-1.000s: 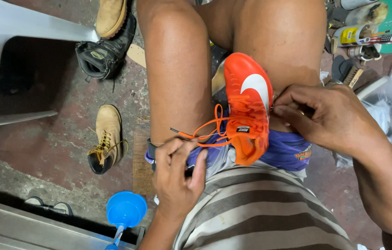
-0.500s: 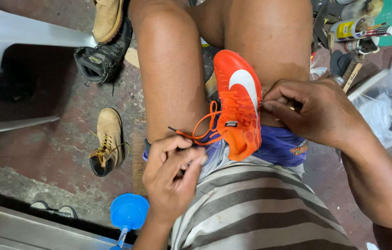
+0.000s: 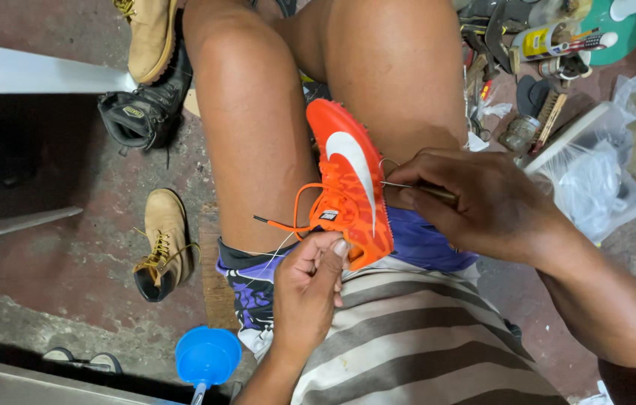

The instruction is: The person stitches the sole onto an orange athletic shoe by hand using a needle and thread, pulling the thread through several points along the side of the shoe.

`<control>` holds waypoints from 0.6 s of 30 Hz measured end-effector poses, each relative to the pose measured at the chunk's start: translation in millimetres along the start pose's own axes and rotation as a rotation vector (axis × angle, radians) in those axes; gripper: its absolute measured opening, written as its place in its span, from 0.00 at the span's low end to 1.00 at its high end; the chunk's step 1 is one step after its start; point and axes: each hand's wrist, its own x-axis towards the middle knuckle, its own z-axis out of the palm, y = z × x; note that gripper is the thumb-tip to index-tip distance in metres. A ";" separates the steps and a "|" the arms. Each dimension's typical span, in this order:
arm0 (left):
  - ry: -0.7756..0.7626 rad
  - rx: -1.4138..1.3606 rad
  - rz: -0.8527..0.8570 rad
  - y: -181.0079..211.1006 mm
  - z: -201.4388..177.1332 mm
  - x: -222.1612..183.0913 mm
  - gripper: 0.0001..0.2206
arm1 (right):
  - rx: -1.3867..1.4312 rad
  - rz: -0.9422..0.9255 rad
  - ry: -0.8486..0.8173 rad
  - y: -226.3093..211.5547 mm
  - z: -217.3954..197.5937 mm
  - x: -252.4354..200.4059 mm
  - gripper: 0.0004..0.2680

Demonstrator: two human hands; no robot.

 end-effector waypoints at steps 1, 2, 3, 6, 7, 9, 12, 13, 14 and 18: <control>0.003 0.040 -0.008 0.7 3.0 -0.2 0.09 | -0.019 -0.126 0.050 1.4 2.2 -2.4 0.07; 0.005 0.080 -0.015 1.8 4.5 -0.1 0.10 | -0.044 -0.117 0.057 2.5 4.3 -5.8 0.07; 0.001 0.085 0.006 2.8 6.0 0.6 0.10 | -0.071 -0.114 0.061 4.0 6.3 -7.2 0.07; -0.015 0.025 0.030 2.0 9.4 1.4 0.10 | -0.114 -0.113 0.074 8.5 11.6 -12.0 0.07; -0.033 -0.043 0.008 1.5 9.7 3.5 0.10 | -0.121 -0.105 0.081 9.1 13.0 -13.1 0.07; -0.067 -0.167 -0.098 -0.3 9.9 9.1 0.10 | -0.119 -0.136 0.085 11.1 14.5 -11.2 0.06; -0.090 -0.329 -0.297 -3.0 8.5 19.3 0.09 | -0.097 -0.194 0.073 10.4 11.9 -4.6 0.06; -0.079 -0.374 -0.333 -3.7 8.0 21.6 0.07 | -0.085 -0.213 0.065 9.0 10.2 -1.8 0.06; -0.068 -0.420 -0.369 -4.3 8.0 23.2 0.05 | -0.081 -0.234 0.048 7.9 7.1 1.2 0.06; -0.060 -0.499 -0.285 -6.6 13.0 20.2 0.04 | -0.149 -0.255 -0.028 3.7 -11.2 4.0 0.04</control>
